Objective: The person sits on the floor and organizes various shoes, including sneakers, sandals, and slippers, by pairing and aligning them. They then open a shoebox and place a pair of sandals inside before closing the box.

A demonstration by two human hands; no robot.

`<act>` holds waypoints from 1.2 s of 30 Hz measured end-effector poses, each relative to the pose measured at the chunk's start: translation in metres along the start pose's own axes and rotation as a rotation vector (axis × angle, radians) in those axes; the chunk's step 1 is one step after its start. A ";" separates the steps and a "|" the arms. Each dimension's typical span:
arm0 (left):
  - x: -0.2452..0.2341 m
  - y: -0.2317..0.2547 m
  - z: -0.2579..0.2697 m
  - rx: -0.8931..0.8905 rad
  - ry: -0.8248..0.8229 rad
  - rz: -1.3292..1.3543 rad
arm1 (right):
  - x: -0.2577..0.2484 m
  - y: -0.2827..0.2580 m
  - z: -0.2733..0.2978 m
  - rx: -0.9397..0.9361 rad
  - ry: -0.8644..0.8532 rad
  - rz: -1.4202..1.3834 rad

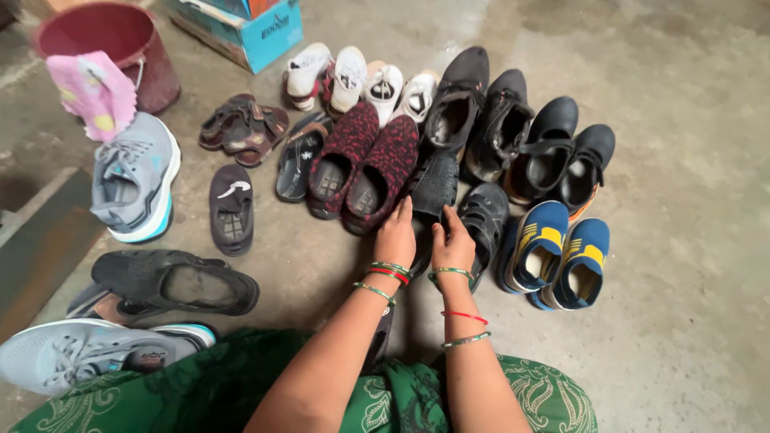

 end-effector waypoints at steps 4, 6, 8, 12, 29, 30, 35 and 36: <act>-0.003 -0.003 -0.002 0.012 -0.046 -0.047 | -0.002 -0.011 -0.001 0.061 -0.019 -0.004; -0.008 0.002 -0.006 -0.018 -0.064 -0.062 | -0.002 -0.011 -0.004 0.153 -0.067 -0.038; -0.014 0.004 -0.013 0.004 -0.043 -0.046 | 0.004 -0.011 -0.005 -0.029 -0.006 -0.018; -0.022 -0.005 -0.016 -0.077 -0.173 -0.103 | 0.016 -0.004 0.003 -0.067 -0.054 -0.048; -0.123 -0.002 0.057 0.098 -0.165 0.079 | -0.007 -0.084 0.038 -0.420 -0.278 -0.236; -0.136 -0.011 0.063 0.092 -0.180 0.092 | -0.007 -0.088 0.042 -0.480 -0.321 -0.251; -0.177 -0.054 0.119 -0.102 -0.196 0.000 | -0.003 -0.100 0.070 -0.286 -0.686 -0.140; -0.182 -0.061 0.127 -0.162 -0.202 -0.036 | -0.001 -0.102 0.075 -0.234 -0.770 -0.103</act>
Point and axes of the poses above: each hand's wrist, its own z-axis away from the middle knuckle, its own x-axis out of the palm, y = z × x, the point moved 2 cm from there along -z, towards the middle knuckle, and after that the axes turned 15 degrees about -x, right-handed, at the moved point
